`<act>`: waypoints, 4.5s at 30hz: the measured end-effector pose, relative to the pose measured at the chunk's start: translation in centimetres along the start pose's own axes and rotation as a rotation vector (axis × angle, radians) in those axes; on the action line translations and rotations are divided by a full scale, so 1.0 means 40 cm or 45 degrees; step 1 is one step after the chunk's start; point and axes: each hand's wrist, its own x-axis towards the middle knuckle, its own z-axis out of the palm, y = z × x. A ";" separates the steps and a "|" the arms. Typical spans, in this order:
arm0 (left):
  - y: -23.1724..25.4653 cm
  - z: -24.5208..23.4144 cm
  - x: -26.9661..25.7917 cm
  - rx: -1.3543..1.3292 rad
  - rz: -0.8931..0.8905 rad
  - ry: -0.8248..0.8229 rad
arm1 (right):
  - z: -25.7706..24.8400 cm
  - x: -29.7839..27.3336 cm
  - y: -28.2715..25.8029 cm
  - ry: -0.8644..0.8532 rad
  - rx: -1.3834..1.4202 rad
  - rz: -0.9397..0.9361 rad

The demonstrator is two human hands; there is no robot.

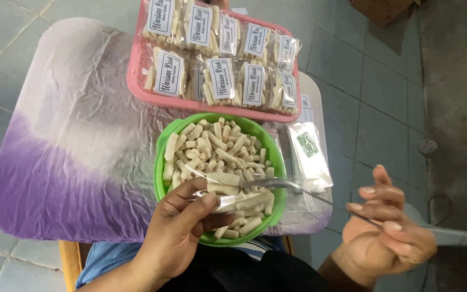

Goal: Packaging small white snacks from a bowl into individual plastic bags using a spoon.

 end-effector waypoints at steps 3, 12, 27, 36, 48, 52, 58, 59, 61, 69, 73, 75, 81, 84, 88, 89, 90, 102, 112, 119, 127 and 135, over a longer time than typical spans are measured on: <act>0.010 0.012 -0.003 0.043 0.010 -0.046 | -0.003 0.005 -0.008 -0.013 -0.095 0.003; 0.019 0.016 -0.004 0.070 0.072 -0.133 | -0.004 0.003 -0.001 0.005 -0.058 0.003; 0.027 0.042 -0.013 0.194 0.093 -0.232 | 0.004 -0.009 -0.002 -0.027 0.075 0.048; 0.057 0.038 -0.029 0.339 0.191 -0.274 | -0.071 0.051 -0.031 -0.035 -0.376 -0.070; 0.077 0.059 -0.032 0.466 0.361 -0.378 | -0.068 0.045 -0.061 0.015 -0.438 0.012; 0.098 0.024 -0.030 0.353 0.421 -0.257 | -0.084 0.017 -0.040 0.233 -0.566 0.104; 0.080 0.012 -0.024 0.288 0.521 -0.062 | 0.036 0.016 -0.059 -0.062 -0.832 0.284; 0.077 0.010 -0.022 0.274 0.533 -0.111 | 0.062 0.025 -0.073 -0.076 -0.840 0.322; 0.072 0.009 -0.018 0.261 0.542 -0.156 | 0.099 0.037 -0.083 -0.092 -0.849 0.364; 0.069 0.002 -0.011 0.256 0.499 -0.122 | 0.092 0.032 -0.016 -0.119 -0.684 0.425; 0.074 -0.007 -0.006 0.228 0.485 -0.156 | 0.112 0.045 -0.035 -0.071 -0.719 0.456; 0.077 -0.012 -0.004 0.223 0.463 -0.182 | 0.119 0.040 -0.032 -0.106 -0.664 0.460; 0.085 -0.013 0.001 0.169 0.416 -0.226 | 0.121 0.028 -0.003 -0.158 -0.652 0.466; 0.088 -0.017 0.003 0.124 0.393 -0.234 | 0.130 0.041 -0.013 -0.168 -0.642 0.536; 0.092 -0.019 0.007 0.124 0.371 -0.249 | 0.128 0.022 0.028 -0.081 -0.505 0.634; 0.092 -0.017 0.006 0.124 0.364 -0.245 | 0.121 0.021 0.037 -0.025 -0.414 0.725; 0.095 -0.015 0.007 0.127 0.360 -0.244 | 0.117 0.020 0.048 0.033 -0.320 0.812; 0.102 -0.017 0.012 0.124 0.329 -0.232 | 0.166 0.036 0.059 -0.077 -0.079 0.949; 0.105 -0.015 0.015 0.108 0.320 -0.260 | 0.143 0.015 0.098 -0.099 0.074 1.076; 0.103 -0.031 0.016 0.116 0.309 -0.230 | 0.097 0.010 0.139 0.040 0.263 1.078; 0.103 -0.038 0.020 0.114 0.310 -0.176 | 0.020 0.074 0.149 -0.002 0.400 1.025; 0.096 -0.040 0.028 0.150 0.322 -0.119 | -0.068 0.229 0.130 -0.200 0.098 0.842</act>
